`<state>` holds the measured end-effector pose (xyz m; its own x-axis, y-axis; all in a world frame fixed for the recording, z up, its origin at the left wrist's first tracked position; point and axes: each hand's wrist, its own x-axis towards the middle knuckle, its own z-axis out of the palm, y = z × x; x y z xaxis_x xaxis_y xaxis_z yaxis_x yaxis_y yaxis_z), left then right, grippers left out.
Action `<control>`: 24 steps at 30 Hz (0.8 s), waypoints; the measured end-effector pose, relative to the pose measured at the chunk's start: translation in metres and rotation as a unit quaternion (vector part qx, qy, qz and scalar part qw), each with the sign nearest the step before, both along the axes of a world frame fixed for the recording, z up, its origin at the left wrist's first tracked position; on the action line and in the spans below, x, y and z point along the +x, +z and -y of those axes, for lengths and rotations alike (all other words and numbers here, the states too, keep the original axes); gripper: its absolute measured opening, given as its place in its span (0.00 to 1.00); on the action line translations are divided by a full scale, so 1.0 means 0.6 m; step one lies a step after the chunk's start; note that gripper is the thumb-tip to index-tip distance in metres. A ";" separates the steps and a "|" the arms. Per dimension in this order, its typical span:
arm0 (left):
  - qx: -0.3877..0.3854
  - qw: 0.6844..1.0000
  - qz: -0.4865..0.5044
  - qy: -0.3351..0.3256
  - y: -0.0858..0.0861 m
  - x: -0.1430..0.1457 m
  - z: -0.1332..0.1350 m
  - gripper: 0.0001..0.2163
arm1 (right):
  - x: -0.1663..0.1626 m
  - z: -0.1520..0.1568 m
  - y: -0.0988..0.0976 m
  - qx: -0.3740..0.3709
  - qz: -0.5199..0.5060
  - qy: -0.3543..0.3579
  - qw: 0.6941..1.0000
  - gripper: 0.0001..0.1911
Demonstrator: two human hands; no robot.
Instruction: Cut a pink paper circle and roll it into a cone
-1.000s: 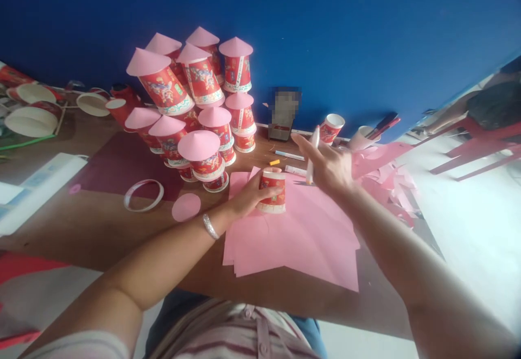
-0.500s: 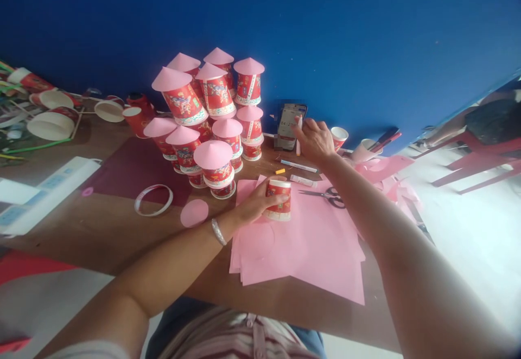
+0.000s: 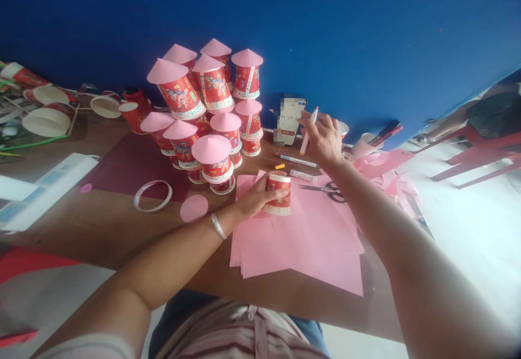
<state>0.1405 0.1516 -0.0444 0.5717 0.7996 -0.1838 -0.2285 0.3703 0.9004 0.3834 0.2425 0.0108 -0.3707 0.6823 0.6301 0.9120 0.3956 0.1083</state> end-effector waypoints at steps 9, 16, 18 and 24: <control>-0.022 1.000 -0.001 0.016 0.014 0.002 -0.001 0.34 | -0.052 0.219 -0.001 0.037 -0.246 0.132 0.960 0.16; -0.022 1.000 0.000 0.010 0.034 0.001 0.008 0.29 | -0.060 0.284 -0.028 0.032 -0.177 0.191 0.965 0.13; -0.024 1.000 -0.005 0.012 0.039 0.000 0.011 0.28 | -0.063 0.295 -0.032 0.011 -0.186 0.196 0.963 0.11; -0.018 1.000 -0.010 0.008 0.032 0.001 0.009 0.31 | -0.078 0.310 -0.037 -0.010 -0.221 0.197 0.955 0.07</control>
